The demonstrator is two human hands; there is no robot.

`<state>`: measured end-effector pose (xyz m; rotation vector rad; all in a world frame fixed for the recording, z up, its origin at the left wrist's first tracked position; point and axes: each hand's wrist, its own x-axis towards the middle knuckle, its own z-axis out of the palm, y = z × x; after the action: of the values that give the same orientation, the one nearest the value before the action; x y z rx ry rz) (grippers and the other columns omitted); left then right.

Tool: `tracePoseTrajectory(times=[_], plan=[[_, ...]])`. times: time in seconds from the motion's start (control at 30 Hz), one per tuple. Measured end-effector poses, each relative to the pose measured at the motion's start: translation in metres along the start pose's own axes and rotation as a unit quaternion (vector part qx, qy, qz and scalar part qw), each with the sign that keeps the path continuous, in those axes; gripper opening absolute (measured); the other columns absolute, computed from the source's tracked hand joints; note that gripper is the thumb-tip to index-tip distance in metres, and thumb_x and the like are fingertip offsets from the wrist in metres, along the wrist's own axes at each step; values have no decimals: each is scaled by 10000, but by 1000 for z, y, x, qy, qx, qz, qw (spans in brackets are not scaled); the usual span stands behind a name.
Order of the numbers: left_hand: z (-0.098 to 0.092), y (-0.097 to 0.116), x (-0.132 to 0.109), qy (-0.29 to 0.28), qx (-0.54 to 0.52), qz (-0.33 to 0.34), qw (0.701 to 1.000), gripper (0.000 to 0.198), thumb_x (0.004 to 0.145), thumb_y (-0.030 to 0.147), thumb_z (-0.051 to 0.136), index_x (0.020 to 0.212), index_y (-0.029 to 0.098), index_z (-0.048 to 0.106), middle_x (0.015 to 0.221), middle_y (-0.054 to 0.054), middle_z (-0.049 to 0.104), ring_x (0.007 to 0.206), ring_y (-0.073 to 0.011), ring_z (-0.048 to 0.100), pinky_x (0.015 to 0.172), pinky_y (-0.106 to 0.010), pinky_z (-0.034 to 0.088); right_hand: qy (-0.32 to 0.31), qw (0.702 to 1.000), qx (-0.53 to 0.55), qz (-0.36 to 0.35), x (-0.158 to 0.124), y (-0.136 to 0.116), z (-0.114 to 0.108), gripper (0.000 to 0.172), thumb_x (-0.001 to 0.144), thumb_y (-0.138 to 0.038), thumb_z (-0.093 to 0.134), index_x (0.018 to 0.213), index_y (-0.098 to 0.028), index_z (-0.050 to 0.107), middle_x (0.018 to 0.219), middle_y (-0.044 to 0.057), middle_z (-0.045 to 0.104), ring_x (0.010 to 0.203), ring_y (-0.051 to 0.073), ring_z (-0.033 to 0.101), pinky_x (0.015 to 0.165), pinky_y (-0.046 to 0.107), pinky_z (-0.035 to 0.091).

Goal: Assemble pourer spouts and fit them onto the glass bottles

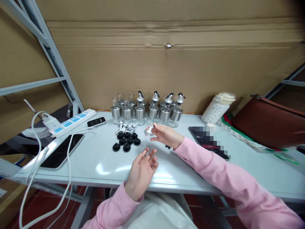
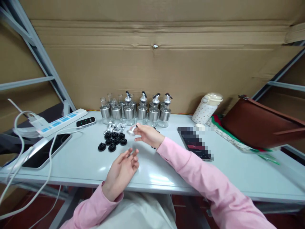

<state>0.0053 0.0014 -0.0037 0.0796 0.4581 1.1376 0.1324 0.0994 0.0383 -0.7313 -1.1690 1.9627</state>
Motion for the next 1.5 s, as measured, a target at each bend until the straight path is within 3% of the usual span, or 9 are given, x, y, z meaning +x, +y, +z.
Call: tracePoseTrajectory(times=[0.13, 0.33, 0.47, 0.63, 0.77, 0.9, 1.13, 1.3, 1.5], plan=[[0, 1, -1, -11, -5, -20, 1000, 58, 829, 166, 446, 832, 154, 502, 809, -44, 549, 587, -100, 503, 557, -220, 407, 78, 995, 21, 56, 31, -21, 10, 330, 936, -263, 301, 731, -112, 510, 731, 63, 580, 739, 151, 629, 708, 309, 492], [1, 0, -1, -4, -3, -24, 1000, 31, 792, 166, 473, 819, 156, 487, 778, -32, 523, 566, -93, 484, 551, -215, 392, 104, 989, -9, 109, 65, -20, 28, 285, 931, -272, 312, 745, -110, 453, 729, 103, 582, 698, 175, 652, 700, 340, 522], [2, 0, -1, -5, -2, -26, 1000, 43, 790, 171, 473, 828, 158, 488, 772, -28, 521, 565, -94, 477, 552, -213, 382, 122, 983, -40, 134, 72, -16, 31, 270, 928, -274, 320, 760, -103, 445, 700, 114, 581, 672, 176, 651, 636, 312, 539], [1, 1, -1, -6, -9, -31, 999, 37, 800, 169, 457, 826, 160, 481, 771, -29, 522, 565, -98, 475, 555, -216, 376, 133, 981, -50, 131, 61, -17, 32, 268, 933, -248, 312, 729, -128, 439, 598, 27, 532, 603, 149, 645, 547, 256, 534], [1, 0, -1, -12, -12, -28, 999, 41, 802, 177, 457, 833, 162, 480, 774, -28, 521, 567, -98, 474, 558, -216, 375, 116, 973, -93, 175, 52, -17, 31, 289, 936, -251, 298, 709, -127, 428, 587, 47, 556, 558, 147, 645, 439, 189, 481], [1, 0, 0, -11, -13, -27, 999, 52, 807, 177, 449, 843, 160, 482, 771, -28, 521, 562, -97, 472, 553, -219, 374, 90, 968, -114, 203, 48, -10, 26, 296, 933, -281, 301, 728, -124, 446, 612, 53, 577, 556, 172, 656, 430, 220, 498], [-1, 1, 3, 10, -24, -8, 1000, 149, 876, 248, 388, 858, 152, 500, 782, -43, 542, 588, -110, 510, 557, -219, 396, 63, 978, -89, 176, 32, -6, 21, 302, 933, -274, 315, 776, -93, 499, 646, 82, 624, 603, 160, 667, 618, 275, 553], [-1, 0, 4, -5, -27, 4, 1000, 231, 896, 312, 387, 888, 133, 534, 861, -78, 579, 647, -126, 550, 598, -238, 440, -5, 987, -53, 149, 1, -15, 13, 348, 941, -277, 284, 781, -89, 529, 782, 129, 666, 747, 163, 678, 751, 276, 532], [-5, -2, 6, 2, -38, 44, 998, 171, 894, 217, 419, 869, 134, 566, 797, -37, 572, 646, -108, 554, 579, -221, 452, -98, 990, -7, 100, -23, -12, 6, 265, 913, -282, 367, 822, -102, 540, 868, 133, 673, 852, 205, 663, 768, 326, 518]])
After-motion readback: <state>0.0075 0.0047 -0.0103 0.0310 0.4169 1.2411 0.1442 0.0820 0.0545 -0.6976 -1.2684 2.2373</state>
